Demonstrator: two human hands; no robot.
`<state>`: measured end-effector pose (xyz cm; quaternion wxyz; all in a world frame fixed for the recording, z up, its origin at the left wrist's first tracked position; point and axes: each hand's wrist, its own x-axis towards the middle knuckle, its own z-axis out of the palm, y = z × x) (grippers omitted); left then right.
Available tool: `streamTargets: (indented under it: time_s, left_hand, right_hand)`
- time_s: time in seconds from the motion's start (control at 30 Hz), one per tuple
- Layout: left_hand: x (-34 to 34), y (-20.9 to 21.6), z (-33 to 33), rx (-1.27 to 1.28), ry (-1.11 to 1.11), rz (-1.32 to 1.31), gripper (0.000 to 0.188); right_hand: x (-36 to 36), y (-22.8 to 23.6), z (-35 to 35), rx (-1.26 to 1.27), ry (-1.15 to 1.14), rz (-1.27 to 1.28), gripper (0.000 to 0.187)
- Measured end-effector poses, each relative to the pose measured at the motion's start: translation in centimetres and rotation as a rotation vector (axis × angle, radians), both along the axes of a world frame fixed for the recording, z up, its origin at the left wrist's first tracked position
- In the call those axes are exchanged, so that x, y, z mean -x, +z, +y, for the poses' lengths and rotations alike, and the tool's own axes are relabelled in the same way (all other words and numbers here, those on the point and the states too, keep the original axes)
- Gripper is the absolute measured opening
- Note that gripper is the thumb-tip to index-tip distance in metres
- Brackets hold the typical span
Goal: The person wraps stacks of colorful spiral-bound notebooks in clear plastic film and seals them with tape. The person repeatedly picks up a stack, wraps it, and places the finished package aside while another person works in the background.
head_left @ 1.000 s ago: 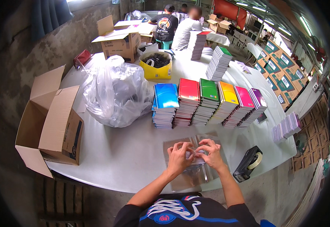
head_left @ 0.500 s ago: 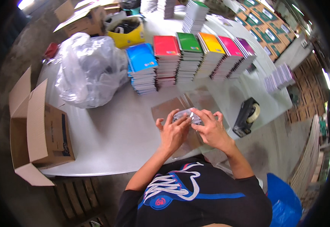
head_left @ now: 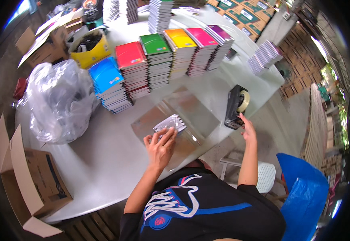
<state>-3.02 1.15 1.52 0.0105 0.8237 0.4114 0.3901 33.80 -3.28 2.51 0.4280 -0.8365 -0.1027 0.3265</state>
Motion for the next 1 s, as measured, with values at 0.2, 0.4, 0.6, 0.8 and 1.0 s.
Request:
streamTargets:
  time_s: [0.2, 0.4, 0.6, 0.8, 1.0]
  left_hand:
    - [-0.2, -0.1, 0.4, -0.007, -0.026, -0.010, 0.039]
    - [-0.3, 0.3, 0.3, 0.011, -0.007, -0.094, 0.036]
    - [0.1, 0.6, 0.5, 0.068, -0.049, -0.077, 0.040]
    - [0.0, -0.5, 1.2, 0.107, -0.111, -0.279, 0.052]
    - [0.1, -1.4, 1.1, 0.096, -0.146, -0.347, 0.056]
  right_hand:
    - [-1.7, -1.6, 0.4, -0.460, -0.098, 0.452, 0.037]
    - [1.2, -3.2, -4.1, -0.559, -0.090, 0.382, 0.027]
    - [5.8, -2.0, -5.3, 0.427, 0.070, -1.057, 0.022]
    - [11.6, 1.6, -2.2, -0.413, 0.402, -0.536, 0.022]
    - [22.7, 5.1, 2.0, -0.497, 0.655, 0.347, 0.038]
